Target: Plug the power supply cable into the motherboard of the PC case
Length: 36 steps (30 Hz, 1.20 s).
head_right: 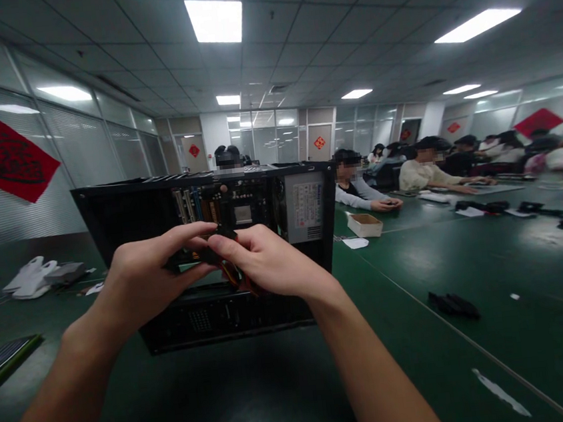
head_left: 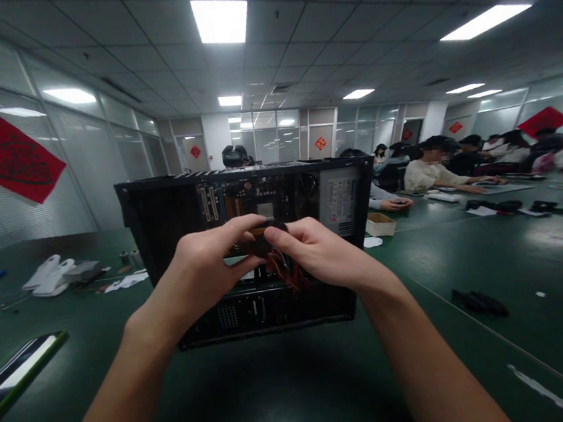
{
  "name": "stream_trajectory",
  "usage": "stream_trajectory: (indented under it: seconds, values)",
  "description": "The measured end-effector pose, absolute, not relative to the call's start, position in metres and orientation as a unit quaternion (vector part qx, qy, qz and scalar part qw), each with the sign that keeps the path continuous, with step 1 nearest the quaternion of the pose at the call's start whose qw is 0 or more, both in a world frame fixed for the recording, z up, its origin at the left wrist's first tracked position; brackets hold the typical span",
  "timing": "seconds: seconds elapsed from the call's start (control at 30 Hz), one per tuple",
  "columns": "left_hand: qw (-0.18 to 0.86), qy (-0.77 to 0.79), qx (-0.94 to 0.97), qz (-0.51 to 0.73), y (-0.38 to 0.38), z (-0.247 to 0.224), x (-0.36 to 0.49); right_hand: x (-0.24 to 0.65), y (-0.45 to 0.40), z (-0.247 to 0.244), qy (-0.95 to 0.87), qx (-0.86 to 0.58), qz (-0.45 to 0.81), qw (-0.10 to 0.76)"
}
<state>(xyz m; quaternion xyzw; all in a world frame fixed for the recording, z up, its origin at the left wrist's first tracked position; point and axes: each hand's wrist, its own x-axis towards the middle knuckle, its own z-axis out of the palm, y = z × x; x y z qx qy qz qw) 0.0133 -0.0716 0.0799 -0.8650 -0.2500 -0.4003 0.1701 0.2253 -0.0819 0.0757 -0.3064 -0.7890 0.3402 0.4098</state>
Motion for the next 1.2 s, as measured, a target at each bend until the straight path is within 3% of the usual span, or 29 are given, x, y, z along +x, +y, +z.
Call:
stream_trajectory:
  seconds: [0.33, 0.8, 0.97, 1.2]
  values:
    - [0.181, -0.242, -0.893, -0.333, -0.071, 0.083, 0.011, 0.213, -0.076, 0.069, -0.801, -0.310, 0.325, 0.396]
    - [0.261, -0.274, -0.894, -0.242, -0.071, 0.085, 0.008, 0.213, -0.086, 0.074, -0.847, -0.333, 0.258, 0.324]
    - [0.245, -0.281, -0.902, -0.217, -0.073, 0.084, 0.008, 0.213, -0.082, 0.069, -0.857, -0.339, 0.270, 0.278]
    - [0.212, -0.256, -0.908, -0.253, -0.067, 0.083, 0.008, 0.215, -0.071, 0.066, -0.833, -0.317, 0.323, 0.318]
